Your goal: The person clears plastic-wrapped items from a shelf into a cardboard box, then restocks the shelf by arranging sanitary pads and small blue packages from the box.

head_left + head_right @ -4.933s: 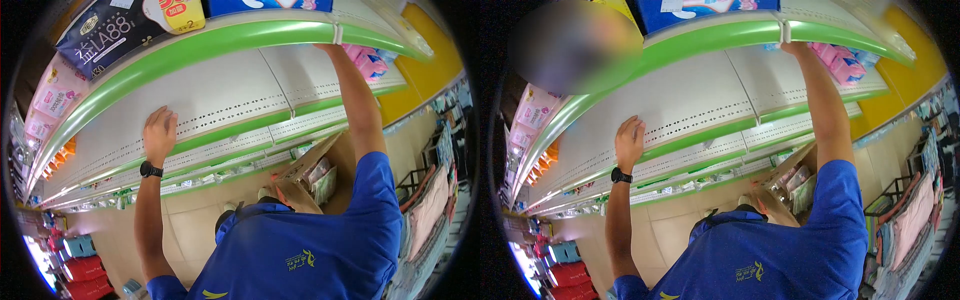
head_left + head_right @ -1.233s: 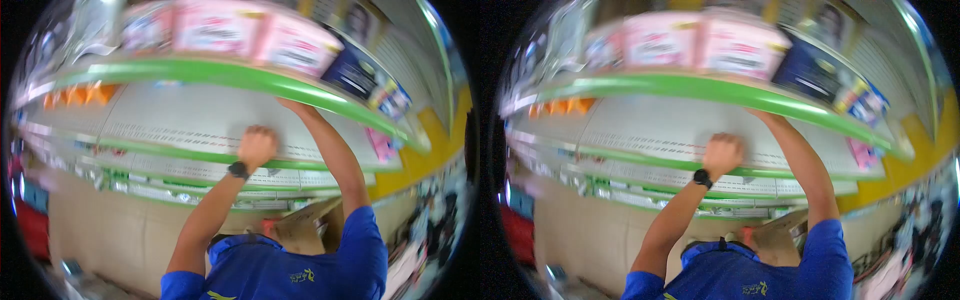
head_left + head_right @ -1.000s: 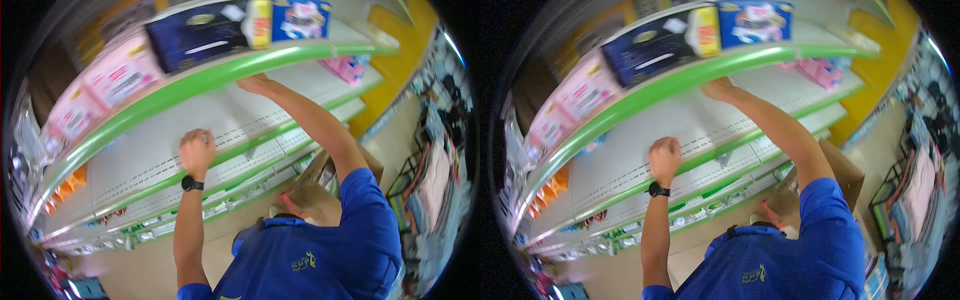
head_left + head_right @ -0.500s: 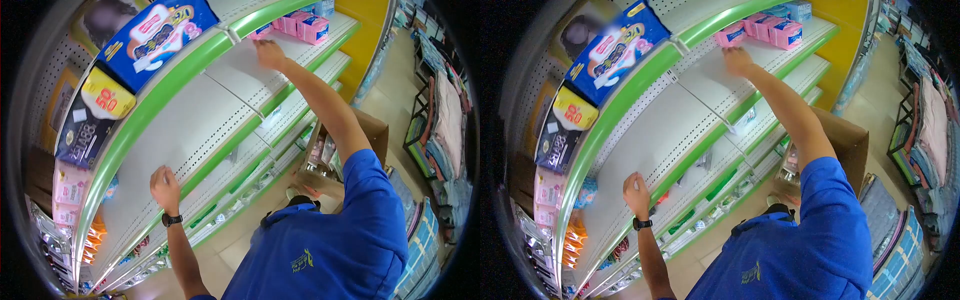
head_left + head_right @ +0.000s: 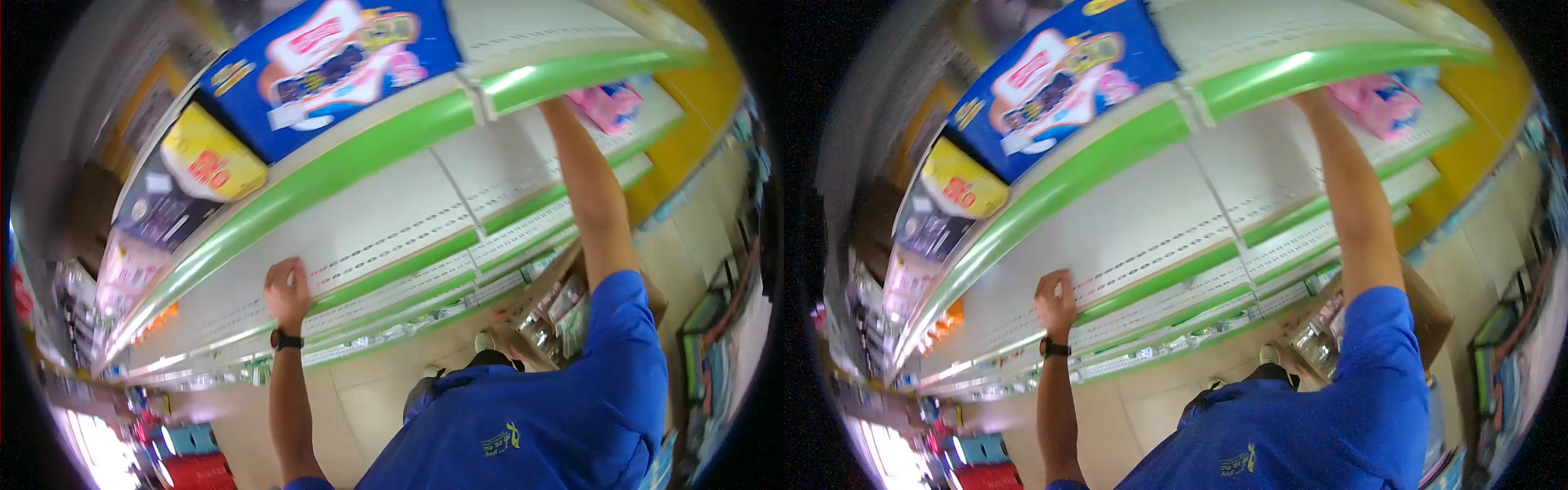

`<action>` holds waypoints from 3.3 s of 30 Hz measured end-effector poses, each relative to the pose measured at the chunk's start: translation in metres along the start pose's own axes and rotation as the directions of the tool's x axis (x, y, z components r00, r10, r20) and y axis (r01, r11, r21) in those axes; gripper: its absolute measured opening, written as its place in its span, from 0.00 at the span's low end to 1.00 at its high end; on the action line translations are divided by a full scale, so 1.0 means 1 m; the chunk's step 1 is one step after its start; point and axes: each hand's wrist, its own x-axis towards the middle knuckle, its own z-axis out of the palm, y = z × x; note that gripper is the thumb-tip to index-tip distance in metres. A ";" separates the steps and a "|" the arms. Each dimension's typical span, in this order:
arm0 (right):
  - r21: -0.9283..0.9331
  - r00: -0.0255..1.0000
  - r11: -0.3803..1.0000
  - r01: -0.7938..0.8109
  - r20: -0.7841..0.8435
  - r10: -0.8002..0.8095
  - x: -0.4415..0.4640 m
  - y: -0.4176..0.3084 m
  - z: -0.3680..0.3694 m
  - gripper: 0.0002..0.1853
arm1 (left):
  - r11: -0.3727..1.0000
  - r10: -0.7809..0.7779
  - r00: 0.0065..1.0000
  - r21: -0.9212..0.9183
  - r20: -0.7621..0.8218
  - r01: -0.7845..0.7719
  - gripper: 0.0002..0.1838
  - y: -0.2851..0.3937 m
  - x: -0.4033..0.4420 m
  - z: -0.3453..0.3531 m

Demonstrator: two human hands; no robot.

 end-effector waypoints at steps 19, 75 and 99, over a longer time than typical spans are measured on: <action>-0.092 0.963 0.962 0.258 0.106 -0.248 0.030 0.017 0.007 0.32 | 0.995 -0.023 1.000 0.095 -0.012 0.024 0.06 0.002 0.002 -0.012; 0.780 0.649 0.490 0.390 0.144 -0.747 -0.098 -0.567 -0.170 0.33 | 0.995 -0.030 0.997 0.090 -0.078 0.037 0.12 -0.019 -0.012 0.002; 0.868 0.689 0.417 0.270 0.129 -0.713 -0.102 -0.691 -0.170 0.43 | 0.998 -0.026 1.000 0.062 0.012 0.025 0.10 -0.021 -0.010 0.001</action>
